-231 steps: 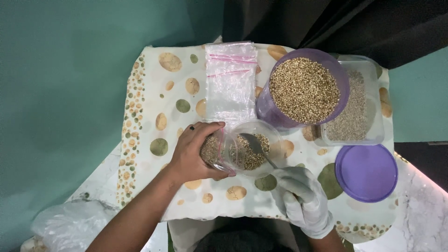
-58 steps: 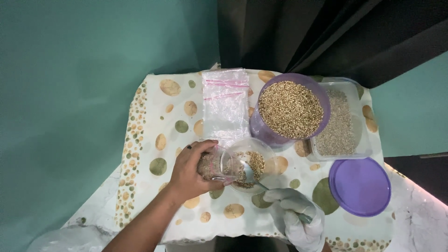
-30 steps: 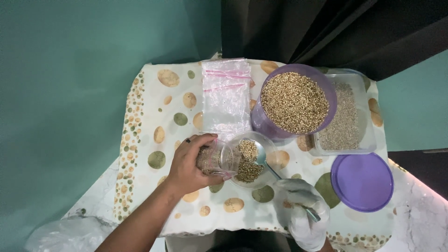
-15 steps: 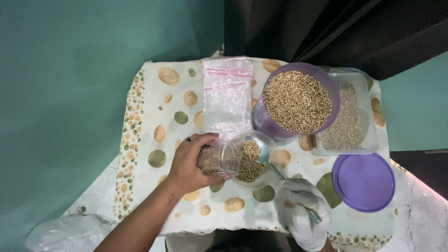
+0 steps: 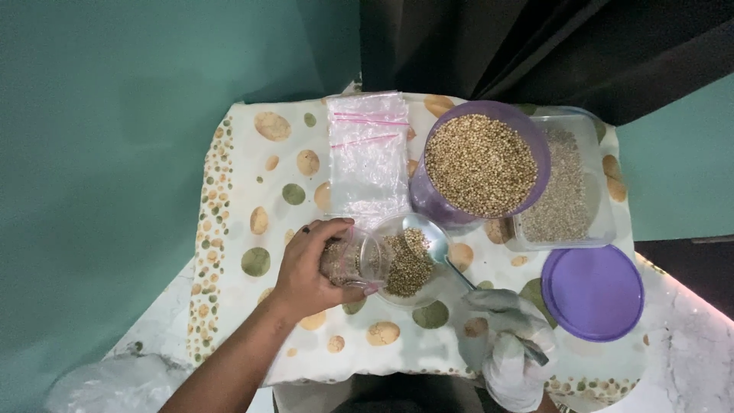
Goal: Scooping seeds from a large bowl into small plastic bags using a spoon and a small intermediate container.
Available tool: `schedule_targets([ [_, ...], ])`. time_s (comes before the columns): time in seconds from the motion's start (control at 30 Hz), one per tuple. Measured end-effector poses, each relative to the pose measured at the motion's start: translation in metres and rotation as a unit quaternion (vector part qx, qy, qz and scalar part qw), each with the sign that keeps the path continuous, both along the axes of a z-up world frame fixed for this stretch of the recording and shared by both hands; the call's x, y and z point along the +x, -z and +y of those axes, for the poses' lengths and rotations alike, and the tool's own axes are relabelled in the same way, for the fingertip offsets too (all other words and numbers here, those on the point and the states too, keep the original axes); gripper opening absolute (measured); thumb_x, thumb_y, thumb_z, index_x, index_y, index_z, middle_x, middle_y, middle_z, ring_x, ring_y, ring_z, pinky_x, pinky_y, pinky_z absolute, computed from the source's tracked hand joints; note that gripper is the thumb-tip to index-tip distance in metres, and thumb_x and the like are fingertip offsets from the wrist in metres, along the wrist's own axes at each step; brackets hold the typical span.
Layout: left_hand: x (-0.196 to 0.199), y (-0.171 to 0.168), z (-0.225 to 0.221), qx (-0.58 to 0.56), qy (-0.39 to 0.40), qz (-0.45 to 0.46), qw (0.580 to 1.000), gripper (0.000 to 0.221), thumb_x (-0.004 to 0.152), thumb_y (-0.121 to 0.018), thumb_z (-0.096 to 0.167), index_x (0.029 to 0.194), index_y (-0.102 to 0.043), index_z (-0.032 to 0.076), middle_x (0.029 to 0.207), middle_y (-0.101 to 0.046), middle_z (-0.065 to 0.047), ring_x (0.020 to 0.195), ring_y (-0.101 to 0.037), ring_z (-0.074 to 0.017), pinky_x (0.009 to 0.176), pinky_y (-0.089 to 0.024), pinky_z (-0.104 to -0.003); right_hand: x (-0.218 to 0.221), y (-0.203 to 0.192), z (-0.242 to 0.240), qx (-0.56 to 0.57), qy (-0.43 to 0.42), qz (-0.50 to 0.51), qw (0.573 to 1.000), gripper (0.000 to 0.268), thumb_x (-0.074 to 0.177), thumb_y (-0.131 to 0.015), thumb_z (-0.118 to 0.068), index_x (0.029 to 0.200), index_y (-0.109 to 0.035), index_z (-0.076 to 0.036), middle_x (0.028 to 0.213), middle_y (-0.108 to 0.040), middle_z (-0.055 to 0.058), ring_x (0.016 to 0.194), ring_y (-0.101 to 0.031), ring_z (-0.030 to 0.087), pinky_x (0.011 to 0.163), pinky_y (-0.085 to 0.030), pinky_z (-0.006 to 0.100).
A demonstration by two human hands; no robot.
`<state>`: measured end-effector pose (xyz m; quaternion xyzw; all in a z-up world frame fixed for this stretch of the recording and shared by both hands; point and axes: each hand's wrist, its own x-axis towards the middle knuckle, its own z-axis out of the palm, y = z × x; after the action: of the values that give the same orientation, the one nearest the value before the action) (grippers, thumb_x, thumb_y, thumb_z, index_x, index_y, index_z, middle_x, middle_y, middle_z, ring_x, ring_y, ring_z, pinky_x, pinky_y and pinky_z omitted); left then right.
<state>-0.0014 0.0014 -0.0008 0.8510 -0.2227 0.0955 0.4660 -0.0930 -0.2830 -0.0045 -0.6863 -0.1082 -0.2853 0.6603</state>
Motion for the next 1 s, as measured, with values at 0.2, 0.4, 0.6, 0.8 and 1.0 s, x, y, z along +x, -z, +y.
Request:
schedule_targets([
  [0.2,0.001,-0.001,0.0,-0.002,-0.003,0.009,1.0,0.091,0.059,-0.092,0.058,0.13,-0.057,0.012,0.115,-0.068,-0.009,0.101,-0.069,-0.0244,0.088,-0.052,-0.037,-0.006,-0.03,0.018,-0.061,-0.045,-0.027,0.997,0.026,0.104,-0.057,-0.034,0.1,-0.055,-0.008,0.103,-0.069,0.019,0.094,-0.078,0.029,0.076,-0.068,0.034],
  [0.4,0.002,0.001,0.001,-0.007,0.006,-0.016,1.0,0.09,0.061,-0.094,0.053,0.132,-0.055,0.012,0.121,-0.069,-0.01,0.105,-0.07,-0.0258,0.09,-0.053,-0.038,-0.001,-0.012,0.012,-0.244,-0.127,-0.11,0.955,0.022,0.11,-0.047,-0.035,0.122,-0.056,-0.019,0.127,-0.07,0.014,0.103,-0.079,0.03,0.094,-0.068,0.048],
  [0.6,0.0,-0.001,0.003,-0.009,0.013,-0.024,1.0,0.086,0.066,-0.09,0.054,0.132,-0.055,0.011,0.12,-0.068,-0.01,0.104,-0.068,-0.0246,0.09,-0.051,-0.037,0.023,-0.073,0.021,-0.141,-0.19,-0.073,0.969,0.04,0.103,-0.04,-0.016,0.063,-0.037,-0.013,0.056,-0.049,-0.002,0.041,-0.038,0.009,0.038,-0.03,0.028],
  [0.8,0.0,-0.007,0.002,0.0,0.012,-0.031,0.999,0.086,0.064,-0.091,0.053,0.129,-0.056,0.01,0.12,-0.068,-0.01,0.104,-0.068,-0.0261,0.09,-0.051,-0.038,0.003,-0.001,-0.005,-0.24,-0.009,-0.044,0.97,0.028,0.106,-0.045,-0.029,0.106,-0.06,-0.005,0.115,-0.068,0.022,0.105,-0.071,0.036,0.093,-0.058,0.045],
  [1.0,-0.001,-0.006,0.002,-0.01,0.021,-0.066,0.998,0.085,0.067,-0.088,0.053,0.131,-0.055,0.006,0.118,-0.068,-0.011,0.103,-0.067,-0.0271,0.091,-0.05,-0.038,-0.023,0.048,-0.02,-0.199,-0.064,-0.022,0.978,0.031,0.1,-0.062,-0.014,0.131,-0.06,-0.008,0.14,-0.061,0.014,0.127,-0.066,0.017,0.109,-0.054,0.026],
])
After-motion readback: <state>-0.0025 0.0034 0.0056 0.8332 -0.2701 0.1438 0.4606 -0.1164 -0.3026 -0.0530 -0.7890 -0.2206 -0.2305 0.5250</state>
